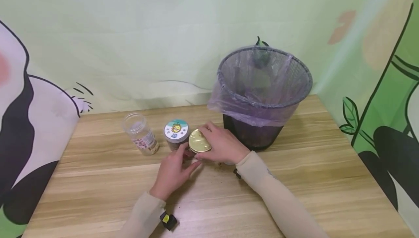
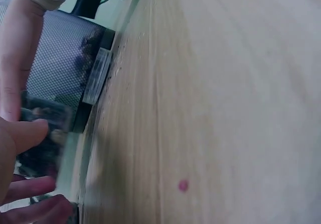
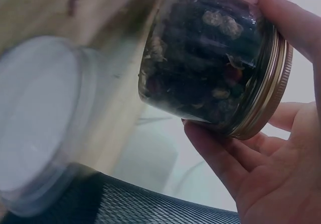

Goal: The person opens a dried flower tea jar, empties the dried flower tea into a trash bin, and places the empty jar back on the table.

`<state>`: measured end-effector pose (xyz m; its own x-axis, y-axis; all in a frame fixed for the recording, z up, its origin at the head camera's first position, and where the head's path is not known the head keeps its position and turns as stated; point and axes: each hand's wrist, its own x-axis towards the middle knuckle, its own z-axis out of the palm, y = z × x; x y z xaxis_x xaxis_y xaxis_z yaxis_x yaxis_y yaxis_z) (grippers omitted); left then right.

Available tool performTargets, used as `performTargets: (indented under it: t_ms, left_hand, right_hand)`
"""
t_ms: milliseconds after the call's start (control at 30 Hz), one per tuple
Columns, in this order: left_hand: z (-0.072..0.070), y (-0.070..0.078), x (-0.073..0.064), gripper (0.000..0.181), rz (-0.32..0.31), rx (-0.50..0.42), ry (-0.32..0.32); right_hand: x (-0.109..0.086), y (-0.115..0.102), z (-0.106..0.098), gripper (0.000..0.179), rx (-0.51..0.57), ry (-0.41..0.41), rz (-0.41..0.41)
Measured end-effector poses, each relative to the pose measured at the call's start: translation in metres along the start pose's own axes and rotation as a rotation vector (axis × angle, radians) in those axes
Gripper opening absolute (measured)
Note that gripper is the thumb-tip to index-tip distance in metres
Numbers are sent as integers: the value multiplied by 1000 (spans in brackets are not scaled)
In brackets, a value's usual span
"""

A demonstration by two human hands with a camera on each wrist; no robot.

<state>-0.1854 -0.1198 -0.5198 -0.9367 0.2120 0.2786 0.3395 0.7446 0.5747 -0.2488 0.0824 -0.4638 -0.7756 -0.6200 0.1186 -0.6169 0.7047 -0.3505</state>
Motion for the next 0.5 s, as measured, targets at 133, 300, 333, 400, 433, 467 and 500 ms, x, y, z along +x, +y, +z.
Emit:
performTargets:
  t_ms: [133,300,333,400,433,467,500]
  left_hand:
    - [-1,6,-4,75,16,-43,38]
    - [0,14,-5,91,58,-115,76]
    - [0,16,-5,94,65,-136,77]
    - [0,18,-3,100,65,-191,72]
    - [0,18,-3,102,55,-230,64]
    - [0,19,-2,104,41,-267,60]
    - [0,19,0,106,19,-321,53]
  right_hand:
    - [-4,-7,-13,88,-13,43,-36]
    - [-8,-14,-23,89,-38,88,-88]
    - [-9,-16,-25,89,-32,94,-94]
    - [-11,-19,-27,89,-9,106,-102]
    - [-12,-21,-28,89,4,112,-106]
    - [-12,-23,-29,89,24,118,-111]
    - [-13,-25,-30,89,45,122,-117]
